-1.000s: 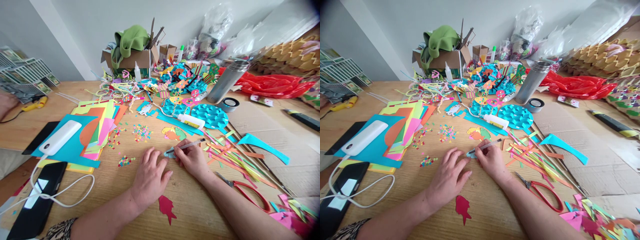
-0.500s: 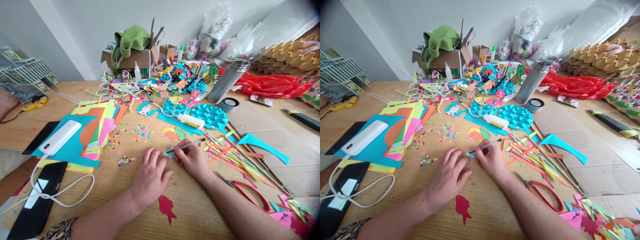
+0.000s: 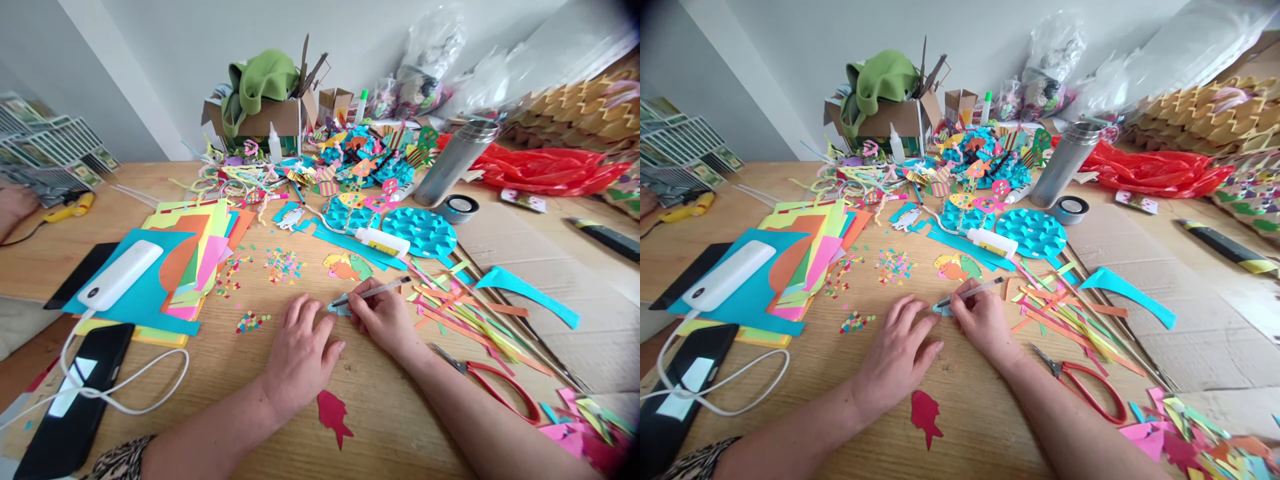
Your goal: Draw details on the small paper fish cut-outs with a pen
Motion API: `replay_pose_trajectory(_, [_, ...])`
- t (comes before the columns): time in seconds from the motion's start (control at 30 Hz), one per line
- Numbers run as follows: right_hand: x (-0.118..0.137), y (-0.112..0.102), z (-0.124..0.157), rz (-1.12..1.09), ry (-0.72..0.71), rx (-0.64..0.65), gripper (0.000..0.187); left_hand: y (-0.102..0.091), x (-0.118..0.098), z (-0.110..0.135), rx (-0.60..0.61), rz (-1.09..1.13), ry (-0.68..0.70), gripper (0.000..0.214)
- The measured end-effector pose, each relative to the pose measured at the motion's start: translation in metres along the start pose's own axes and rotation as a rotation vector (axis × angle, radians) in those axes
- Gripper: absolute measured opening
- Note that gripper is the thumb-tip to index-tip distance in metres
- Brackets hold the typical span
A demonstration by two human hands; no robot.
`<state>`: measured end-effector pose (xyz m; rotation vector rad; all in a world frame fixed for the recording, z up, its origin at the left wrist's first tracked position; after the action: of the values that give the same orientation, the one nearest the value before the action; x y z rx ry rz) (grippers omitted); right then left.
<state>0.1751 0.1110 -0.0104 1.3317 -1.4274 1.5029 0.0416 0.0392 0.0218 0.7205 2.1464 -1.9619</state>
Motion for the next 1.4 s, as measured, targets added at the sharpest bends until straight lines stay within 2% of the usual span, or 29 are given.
replay_pose_trajectory(1.4, [-0.0011, 0.0001, -0.0005, -0.010, -0.007, -0.012, 0.022, 0.0000, -0.0003, -0.0004, 0.012, -0.015, 0.000, 0.026])
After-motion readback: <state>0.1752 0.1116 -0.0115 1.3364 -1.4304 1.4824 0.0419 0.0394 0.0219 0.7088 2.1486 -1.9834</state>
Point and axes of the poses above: each hand's wrist, its own z-axis away from the middle knuckle, its own y-axis out of the palm, x = y × z, the point moved 7 cm from there along -z, towards the middle knuckle, and after that the axes turned 7 degrees about -y, right-handed, at the moved point
